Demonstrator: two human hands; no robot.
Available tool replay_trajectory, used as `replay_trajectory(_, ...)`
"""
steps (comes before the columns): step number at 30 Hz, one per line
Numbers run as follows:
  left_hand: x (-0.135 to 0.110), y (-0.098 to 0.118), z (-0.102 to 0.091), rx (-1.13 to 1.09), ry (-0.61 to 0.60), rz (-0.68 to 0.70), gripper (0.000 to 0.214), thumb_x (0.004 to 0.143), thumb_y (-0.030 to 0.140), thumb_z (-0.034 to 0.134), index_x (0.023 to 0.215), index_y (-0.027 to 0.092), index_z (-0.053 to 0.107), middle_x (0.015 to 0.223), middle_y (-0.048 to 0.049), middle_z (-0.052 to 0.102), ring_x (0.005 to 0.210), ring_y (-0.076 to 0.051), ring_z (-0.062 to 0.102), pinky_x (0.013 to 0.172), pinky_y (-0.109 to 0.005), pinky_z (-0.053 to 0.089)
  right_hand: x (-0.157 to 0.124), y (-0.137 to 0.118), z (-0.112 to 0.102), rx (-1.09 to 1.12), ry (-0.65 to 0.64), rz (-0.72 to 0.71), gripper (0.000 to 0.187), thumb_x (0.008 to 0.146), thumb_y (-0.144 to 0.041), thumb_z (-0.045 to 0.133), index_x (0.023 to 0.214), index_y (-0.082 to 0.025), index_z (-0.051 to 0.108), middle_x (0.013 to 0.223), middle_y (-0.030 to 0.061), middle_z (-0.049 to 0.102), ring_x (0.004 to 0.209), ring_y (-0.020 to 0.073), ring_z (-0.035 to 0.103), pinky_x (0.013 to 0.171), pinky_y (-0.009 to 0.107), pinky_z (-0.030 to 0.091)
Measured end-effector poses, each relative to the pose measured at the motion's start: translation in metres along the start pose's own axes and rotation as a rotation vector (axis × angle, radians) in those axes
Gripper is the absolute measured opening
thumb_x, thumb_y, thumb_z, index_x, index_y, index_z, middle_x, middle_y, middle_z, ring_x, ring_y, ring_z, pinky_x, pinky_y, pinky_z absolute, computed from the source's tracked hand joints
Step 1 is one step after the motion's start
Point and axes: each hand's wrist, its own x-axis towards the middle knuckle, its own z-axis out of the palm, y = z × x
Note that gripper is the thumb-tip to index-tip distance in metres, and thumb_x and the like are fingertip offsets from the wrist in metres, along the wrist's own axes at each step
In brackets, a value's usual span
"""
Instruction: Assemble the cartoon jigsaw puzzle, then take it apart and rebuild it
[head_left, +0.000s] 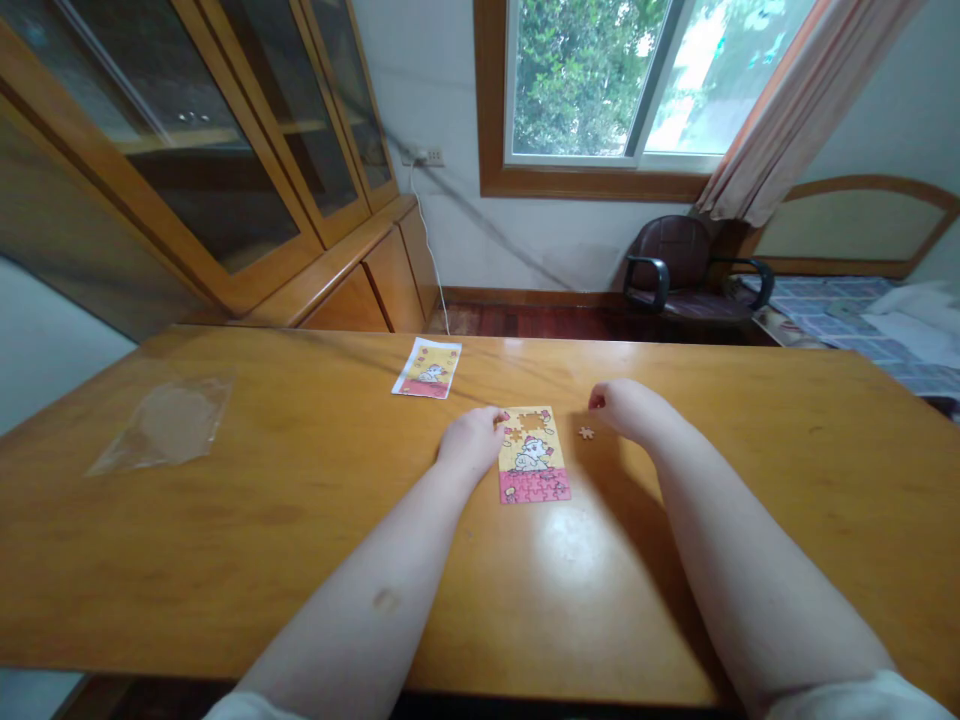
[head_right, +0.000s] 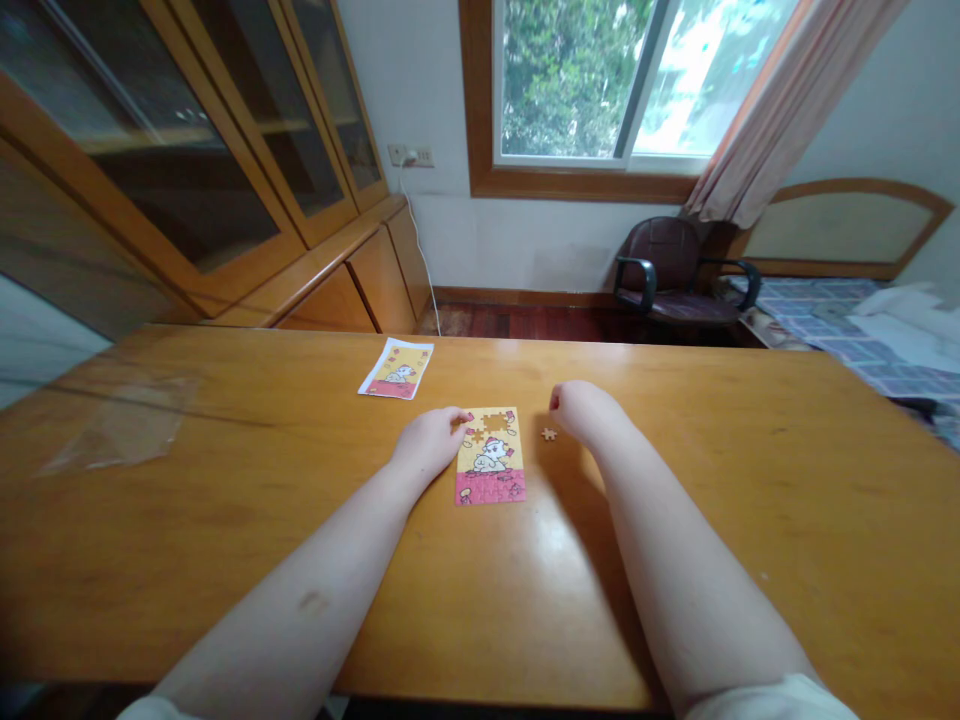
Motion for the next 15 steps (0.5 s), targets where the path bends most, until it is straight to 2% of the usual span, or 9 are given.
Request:
replay_trajectory(2,0.000,-0.002,0.000,-0.005,0.016,0.004,0.026,0.085,0.030,0.051,0.106,0.028,0.066,0.102,-0.0042,0.071,0.093,-0.022,0.065,0.078,-0.030,0.049,0.002,0.007,0.000,-0.089,-0.088,0.046,0.009,0.068,-0.019,0.065,0.071,-0.019,0.073,0.073,0.0088,0.070,0.064,0.0196,0.062,0.056,0.027,0.041)
replay_trajectory(5,0.001,-0.003,0.000,-0.017,0.033,0.009,0.024,0.085,0.029,0.051,0.103,0.029,0.066,0.097,-0.0030,0.072,0.089,-0.022,0.065,0.075,-0.031,0.049,0.003,0.007,0.008,-0.087,-0.183,0.009,0.012,0.061,-0.019,0.071,0.073,-0.021,0.073,0.075,0.0072,0.071,0.064,0.0194,0.062,0.055,0.027,0.041)
replay_trajectory(8,0.001,-0.003,-0.001,-0.026,0.033,0.003,0.024,0.085,0.029,0.050,0.102,0.029,0.067,0.097,-0.0030,0.071,0.089,-0.021,0.065,0.075,-0.030,0.049,0.003,0.004,0.012,-0.020,-0.212,-0.031,0.019,0.056,-0.018,0.075,0.074,-0.023,0.072,0.075,0.0039,0.071,0.063,0.0181,0.062,0.056,0.026,0.041)
replay_trajectory(15,0.000,-0.001,-0.002,-0.026,0.015,-0.006,0.024,0.085,0.029,0.050,0.103,0.027,0.067,0.098,-0.0037,0.071,0.088,-0.021,0.065,0.074,-0.029,0.048,-0.002,0.001,0.012,0.047,-0.289,-0.086,0.009,0.057,-0.020,0.073,0.065,-0.022,0.069,0.066,0.0015,0.068,0.060,0.0169,0.060,0.052,0.024,0.038)
